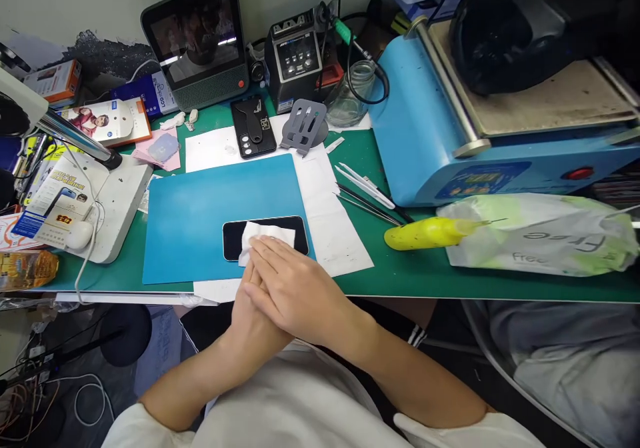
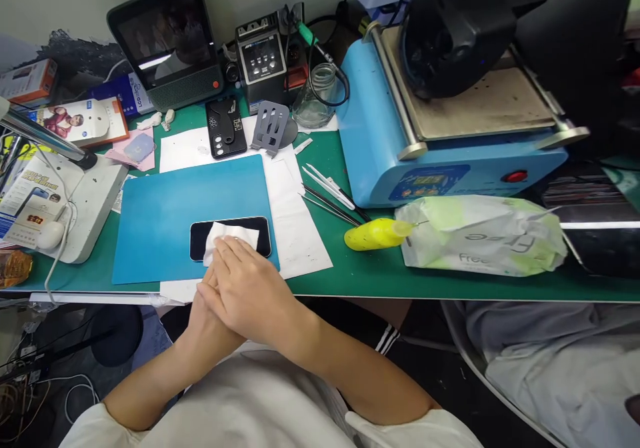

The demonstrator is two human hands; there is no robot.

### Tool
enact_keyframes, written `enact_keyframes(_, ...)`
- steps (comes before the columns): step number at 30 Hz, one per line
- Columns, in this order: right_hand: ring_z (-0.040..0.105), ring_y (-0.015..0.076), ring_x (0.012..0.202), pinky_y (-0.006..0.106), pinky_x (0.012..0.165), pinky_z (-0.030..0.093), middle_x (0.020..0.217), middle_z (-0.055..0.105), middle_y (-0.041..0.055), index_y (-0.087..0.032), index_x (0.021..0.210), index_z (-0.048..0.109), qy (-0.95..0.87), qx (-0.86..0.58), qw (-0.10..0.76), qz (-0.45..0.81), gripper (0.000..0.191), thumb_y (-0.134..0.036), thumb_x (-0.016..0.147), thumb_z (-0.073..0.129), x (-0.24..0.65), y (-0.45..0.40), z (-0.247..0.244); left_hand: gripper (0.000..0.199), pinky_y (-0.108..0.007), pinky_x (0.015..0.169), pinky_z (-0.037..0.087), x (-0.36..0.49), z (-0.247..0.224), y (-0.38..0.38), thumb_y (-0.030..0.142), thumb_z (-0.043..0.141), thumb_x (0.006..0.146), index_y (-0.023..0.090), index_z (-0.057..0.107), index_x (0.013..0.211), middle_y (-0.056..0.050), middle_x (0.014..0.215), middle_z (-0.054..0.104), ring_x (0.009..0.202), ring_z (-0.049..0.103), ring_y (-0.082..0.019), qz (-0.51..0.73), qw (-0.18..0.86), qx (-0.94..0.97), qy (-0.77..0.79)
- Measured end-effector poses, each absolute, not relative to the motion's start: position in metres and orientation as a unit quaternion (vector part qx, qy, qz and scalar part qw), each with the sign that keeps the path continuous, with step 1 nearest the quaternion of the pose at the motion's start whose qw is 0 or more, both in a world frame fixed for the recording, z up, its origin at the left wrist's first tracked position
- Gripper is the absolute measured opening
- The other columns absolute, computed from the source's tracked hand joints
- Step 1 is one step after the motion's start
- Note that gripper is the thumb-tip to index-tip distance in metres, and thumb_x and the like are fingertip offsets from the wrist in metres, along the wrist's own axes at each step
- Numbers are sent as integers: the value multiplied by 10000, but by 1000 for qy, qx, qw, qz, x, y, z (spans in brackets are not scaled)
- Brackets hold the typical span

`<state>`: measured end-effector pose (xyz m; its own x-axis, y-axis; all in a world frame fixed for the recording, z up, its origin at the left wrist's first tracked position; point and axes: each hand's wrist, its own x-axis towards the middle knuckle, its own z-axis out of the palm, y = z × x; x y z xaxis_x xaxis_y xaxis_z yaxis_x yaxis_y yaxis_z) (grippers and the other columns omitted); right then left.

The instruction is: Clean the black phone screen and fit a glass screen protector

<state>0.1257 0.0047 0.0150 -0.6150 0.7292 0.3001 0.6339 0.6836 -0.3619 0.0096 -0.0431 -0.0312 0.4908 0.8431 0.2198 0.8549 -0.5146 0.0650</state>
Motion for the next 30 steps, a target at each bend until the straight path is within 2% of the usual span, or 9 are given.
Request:
enact_keyframes(5, 640, 315, 1312, 465, 1150, 516, 1385, 665, 235, 38, 1322, 661, -881, -416, 204, 101, 509, -316, 1068, 398, 155, 1, 17, 538, -568, 1213, 415, 37, -18, -35, 320, 438, 1044, 75, 471, 1522, -159, 1508, 585, 1469, 461, -348, -92, 66, -889, -445)
enact_keyframes(10, 676, 314, 1263, 454, 1082, 571, 1345, 693, 225, 33, 1295, 679, -877, -439, 190, 46, 487, -290, 1074, 389, 163, -6, 19, 535, -564, 1228, 397, 41, -8, -31, 311, 459, 1051, 42, 481, 1513, -189, 1565, 515, 1471, 460, -364, -48, 80, -911, -402)
enact_keyframes(16, 695, 337, 1225, 463, 1063, 572, 1311, 700, 266, 46, 1256, 694, -889, -442, 121, -18, 527, -311, 1085, 346, 141, -5, 21, 468, -546, 1241, 387, 22, -18, -26, 246, 389, 1075, 55, 503, 1487, -172, 1480, 604, 1471, 471, -336, -131, 74, -914, -376)
enact_keyframes(20, 678, 341, 1251, 464, 1087, 550, 1331, 688, 273, 57, 1277, 678, -900, -424, 102, -18, 537, -312, 1087, 338, 116, 3, 21, 442, -511, 1233, 408, 1, -22, -23, 226, 438, 1053, 31, 536, 1437, -187, 1520, 564, 1451, 499, -328, -168, 90, -894, -406)
enact_keyframes(23, 667, 331, 1268, 452, 1115, 527, 1329, 690, 272, 58, 1275, 678, -907, -409, 96, -3, 554, -313, 1093, 310, 97, 11, 23, 502, -517, 1260, 363, -15, -22, -22, 221, 508, 1028, 37, 480, 1494, -196, 1506, 576, 1467, 483, -325, -151, 72, -884, -436)
enact_keyframes(26, 644, 339, 1301, 459, 1139, 506, 1352, 669, 289, 66, 1293, 666, -916, -392, 89, 20, 564, -328, 1094, 315, 80, 16, 24, 513, -534, 1284, 312, -29, -18, -25, 206, 494, 1034, 67, 453, 1526, -177, 1461, 622, 1500, 442, -306, -110, 65, -873, -470)
enact_keyframes(30, 618, 335, 1337, 464, 1157, 494, 1396, 639, 281, 56, 1322, 652, -922, -374, 93, 35, 563, -345, 1094, 330, 67, 15, 24, 517, -469, 1279, 333, -39, -16, -30, 215, 467, 1039, 76, 437, 1536, -156, 1495, 599, 1499, 445, -277, -121, 43, -856, -500)
